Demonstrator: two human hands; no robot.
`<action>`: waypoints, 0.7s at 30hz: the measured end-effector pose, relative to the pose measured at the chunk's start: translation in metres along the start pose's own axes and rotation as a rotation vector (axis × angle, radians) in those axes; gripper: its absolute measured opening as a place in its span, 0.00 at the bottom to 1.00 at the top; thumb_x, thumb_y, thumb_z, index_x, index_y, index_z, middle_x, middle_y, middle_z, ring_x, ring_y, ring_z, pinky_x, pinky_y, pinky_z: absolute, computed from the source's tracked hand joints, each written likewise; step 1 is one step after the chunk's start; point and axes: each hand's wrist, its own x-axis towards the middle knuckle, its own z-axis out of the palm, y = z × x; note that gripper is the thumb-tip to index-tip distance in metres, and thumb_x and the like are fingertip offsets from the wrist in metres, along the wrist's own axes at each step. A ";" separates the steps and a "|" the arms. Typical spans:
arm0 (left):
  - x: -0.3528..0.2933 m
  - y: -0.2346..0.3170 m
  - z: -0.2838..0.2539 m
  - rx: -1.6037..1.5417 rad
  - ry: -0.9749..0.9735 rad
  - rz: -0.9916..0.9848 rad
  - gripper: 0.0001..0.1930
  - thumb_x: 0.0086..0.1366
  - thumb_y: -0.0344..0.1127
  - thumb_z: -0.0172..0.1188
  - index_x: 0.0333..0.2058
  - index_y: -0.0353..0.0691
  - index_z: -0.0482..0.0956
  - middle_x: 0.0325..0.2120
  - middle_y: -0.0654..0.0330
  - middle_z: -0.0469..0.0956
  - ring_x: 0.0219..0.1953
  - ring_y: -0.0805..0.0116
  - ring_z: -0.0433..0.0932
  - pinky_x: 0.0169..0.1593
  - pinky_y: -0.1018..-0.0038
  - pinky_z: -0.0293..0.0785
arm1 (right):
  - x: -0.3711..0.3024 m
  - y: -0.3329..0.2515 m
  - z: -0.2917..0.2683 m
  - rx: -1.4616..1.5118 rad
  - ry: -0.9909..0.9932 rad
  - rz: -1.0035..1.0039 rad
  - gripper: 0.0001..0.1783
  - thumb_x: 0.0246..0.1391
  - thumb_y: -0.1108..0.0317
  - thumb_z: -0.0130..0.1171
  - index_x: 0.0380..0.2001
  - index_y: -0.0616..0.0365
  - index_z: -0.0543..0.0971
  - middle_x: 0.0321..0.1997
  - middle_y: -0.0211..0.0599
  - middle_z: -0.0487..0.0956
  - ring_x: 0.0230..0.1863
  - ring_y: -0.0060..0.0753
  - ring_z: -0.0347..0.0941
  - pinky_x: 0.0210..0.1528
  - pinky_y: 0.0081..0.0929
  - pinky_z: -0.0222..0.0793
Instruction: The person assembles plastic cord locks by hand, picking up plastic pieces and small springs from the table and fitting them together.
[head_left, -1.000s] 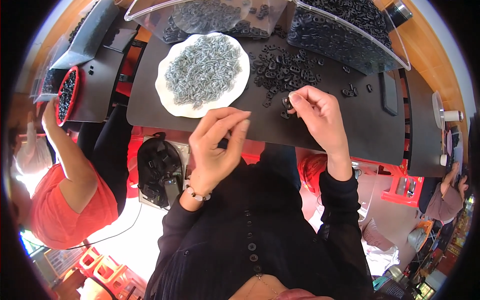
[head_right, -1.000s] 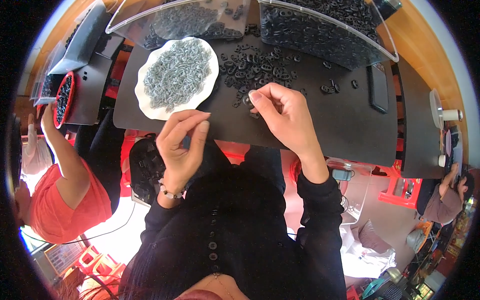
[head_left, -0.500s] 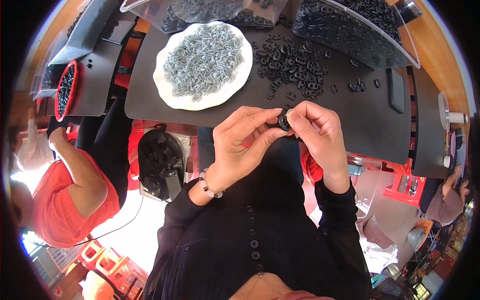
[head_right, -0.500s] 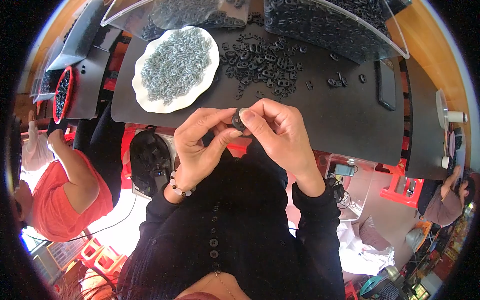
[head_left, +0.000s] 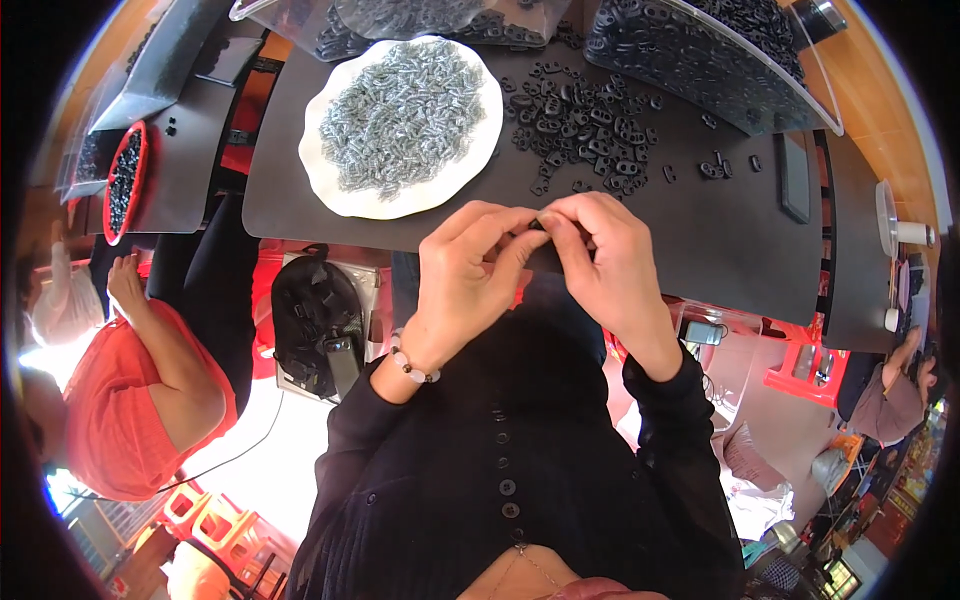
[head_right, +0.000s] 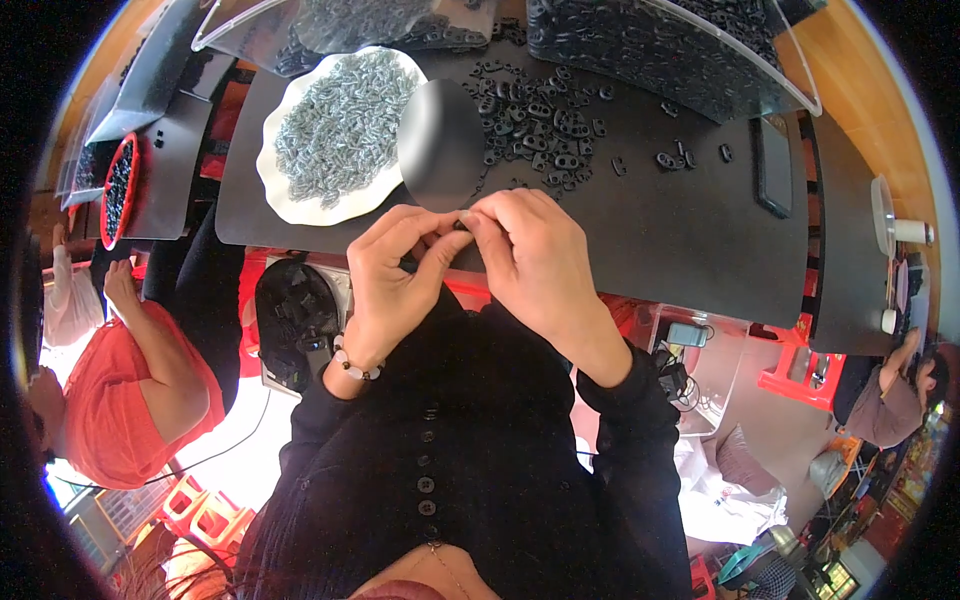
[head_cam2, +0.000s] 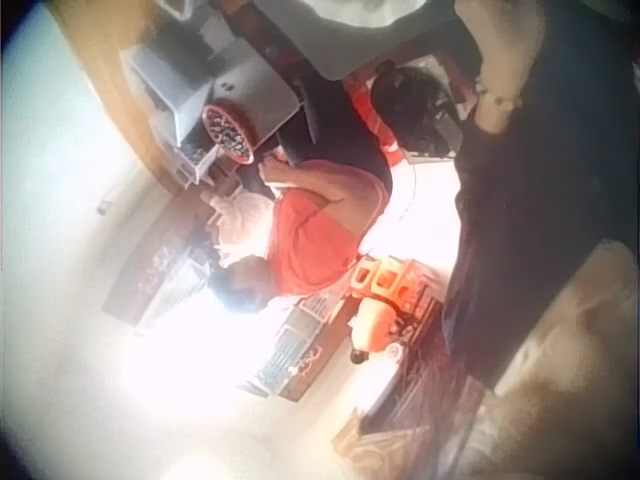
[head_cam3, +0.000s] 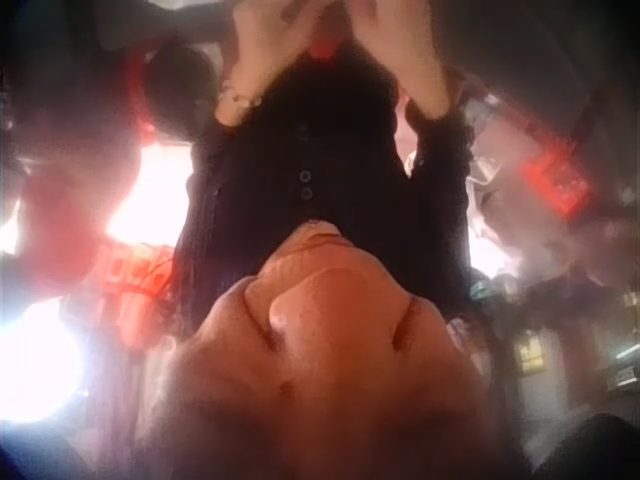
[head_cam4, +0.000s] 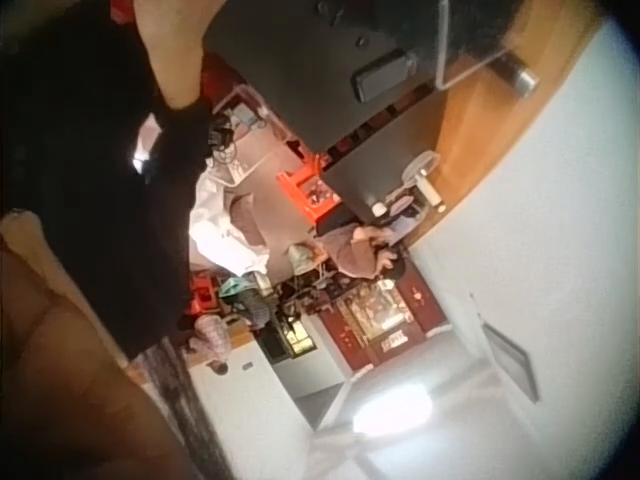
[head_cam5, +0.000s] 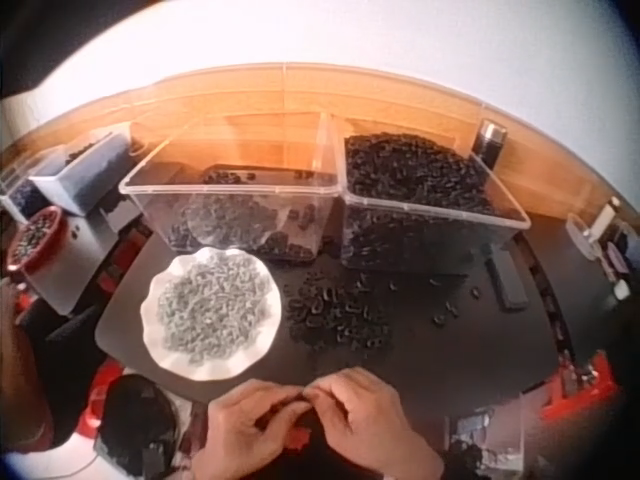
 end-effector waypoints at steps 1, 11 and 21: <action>0.001 -0.004 0.000 0.057 0.016 0.011 0.09 0.56 0.24 0.68 0.37 0.37 0.84 0.29 0.61 0.79 0.21 0.77 0.75 0.24 0.80 0.70 | 0.002 0.001 0.003 -0.067 0.021 -0.045 0.03 0.55 0.72 0.61 0.32 0.59 0.79 0.28 0.40 0.78 0.31 0.44 0.75 0.33 0.34 0.71; 0.009 -0.003 -0.004 0.385 0.112 -0.018 0.06 0.56 0.31 0.70 0.26 0.38 0.81 0.18 0.62 0.75 0.16 0.69 0.74 0.21 0.75 0.68 | 0.006 0.015 -0.045 -0.193 0.205 0.133 0.05 0.55 0.72 0.63 0.36 0.59 0.82 0.31 0.39 0.81 0.27 0.31 0.76 0.31 0.24 0.71; 0.004 -0.003 -0.011 0.288 0.037 -0.026 0.05 0.58 0.29 0.69 0.28 0.36 0.81 0.20 0.61 0.76 0.17 0.72 0.74 0.22 0.77 0.68 | -0.006 0.024 -0.049 -0.224 0.109 -0.006 0.10 0.48 0.75 0.67 0.36 0.55 0.84 0.30 0.36 0.79 0.33 0.36 0.75 0.33 0.27 0.71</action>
